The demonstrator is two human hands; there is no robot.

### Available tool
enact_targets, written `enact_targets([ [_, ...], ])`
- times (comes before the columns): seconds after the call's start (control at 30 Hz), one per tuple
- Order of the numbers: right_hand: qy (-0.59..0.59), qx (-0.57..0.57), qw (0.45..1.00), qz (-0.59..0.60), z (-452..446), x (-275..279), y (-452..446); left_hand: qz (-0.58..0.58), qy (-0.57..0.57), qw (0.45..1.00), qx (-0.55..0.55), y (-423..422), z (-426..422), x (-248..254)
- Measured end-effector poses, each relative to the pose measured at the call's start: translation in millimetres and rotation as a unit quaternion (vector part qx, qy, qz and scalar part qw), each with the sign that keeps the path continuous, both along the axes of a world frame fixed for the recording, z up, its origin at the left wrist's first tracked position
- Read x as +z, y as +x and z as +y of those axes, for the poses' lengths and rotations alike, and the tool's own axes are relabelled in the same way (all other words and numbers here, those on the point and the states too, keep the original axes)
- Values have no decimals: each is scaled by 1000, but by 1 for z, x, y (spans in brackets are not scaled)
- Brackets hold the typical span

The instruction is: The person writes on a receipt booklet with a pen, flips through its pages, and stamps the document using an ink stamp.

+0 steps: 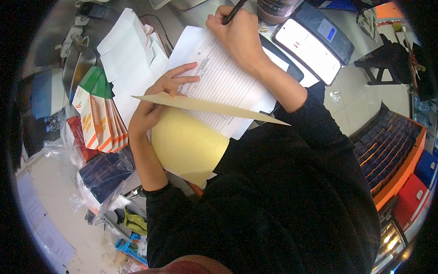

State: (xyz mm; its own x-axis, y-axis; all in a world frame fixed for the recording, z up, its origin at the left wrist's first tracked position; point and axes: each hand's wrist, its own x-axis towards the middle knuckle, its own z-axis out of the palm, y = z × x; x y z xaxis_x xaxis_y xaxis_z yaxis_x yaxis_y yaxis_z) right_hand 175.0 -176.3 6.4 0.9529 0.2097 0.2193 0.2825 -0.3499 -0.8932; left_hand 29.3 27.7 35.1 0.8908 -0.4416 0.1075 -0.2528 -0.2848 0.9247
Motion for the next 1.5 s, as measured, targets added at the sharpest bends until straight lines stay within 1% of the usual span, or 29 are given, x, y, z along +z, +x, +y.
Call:
enact_targets([
  [0.03,0,-4,1000,24,-1,1,0,4,1,1000,2,-1,0,1],
  [0.27,-4,-2,999,-36,1,-4,1,-22,20,1000,3,0,0,-1],
  [0.33,-2,2,999,-38,-1,-2,0,25,-23,999,19,-4,-3,2],
  [0.37,35,-2,999,-28,-1,-1,2,42,-43,998,27,-3,-4,6],
  [0.47,139,-7,990,-4,-4,5,6,13,-44,999,23,-1,-9,15],
  [0.57,124,20,992,-8,-8,10,20,-24,49,998,20,0,-17,25],
  [0.6,123,55,988,73,-12,22,19,-38,71,997,21,5,-22,31],
  [0.7,168,109,972,121,-12,31,24,-61,228,972,2,18,-38,58],
  [0.73,187,114,964,151,-12,30,23,-101,231,968,-4,24,-45,56],
  [0.8,153,111,977,99,-12,11,22,-178,242,954,-18,40,-53,46],
  [0.83,139,108,982,72,-11,-1,21,-166,246,955,-23,46,-53,44],
  [0.87,148,80,983,70,-8,-11,19,-155,251,955,-28,51,-52,41],
  [0.9,131,67,988,53,-8,-8,17,-144,255,955,-35,54,-51,37],
  [0.97,96,34,995,19,-10,-1,15,-192,265,945,-8,56,-49,18],
  [1.03,76,22,997,11,-11,-1,16,-220,256,941,15,52,-56,12],
  [1.1,57,21,998,13,-10,-7,20,-209,278,937,21,45,-61,13],
  [1.13,68,18,997,22,-10,-6,20,-205,291,934,26,44,-61,14],
  [1.23,97,15,994,40,-8,-2,16,-217,292,931,32,44,-58,3],
  [1.4,83,27,996,29,-11,-6,17,-201,295,933,47,43,-58,-2],
  [1.5,109,49,992,45,-10,-8,16,-190,296,935,46,43,-58,-1],
])
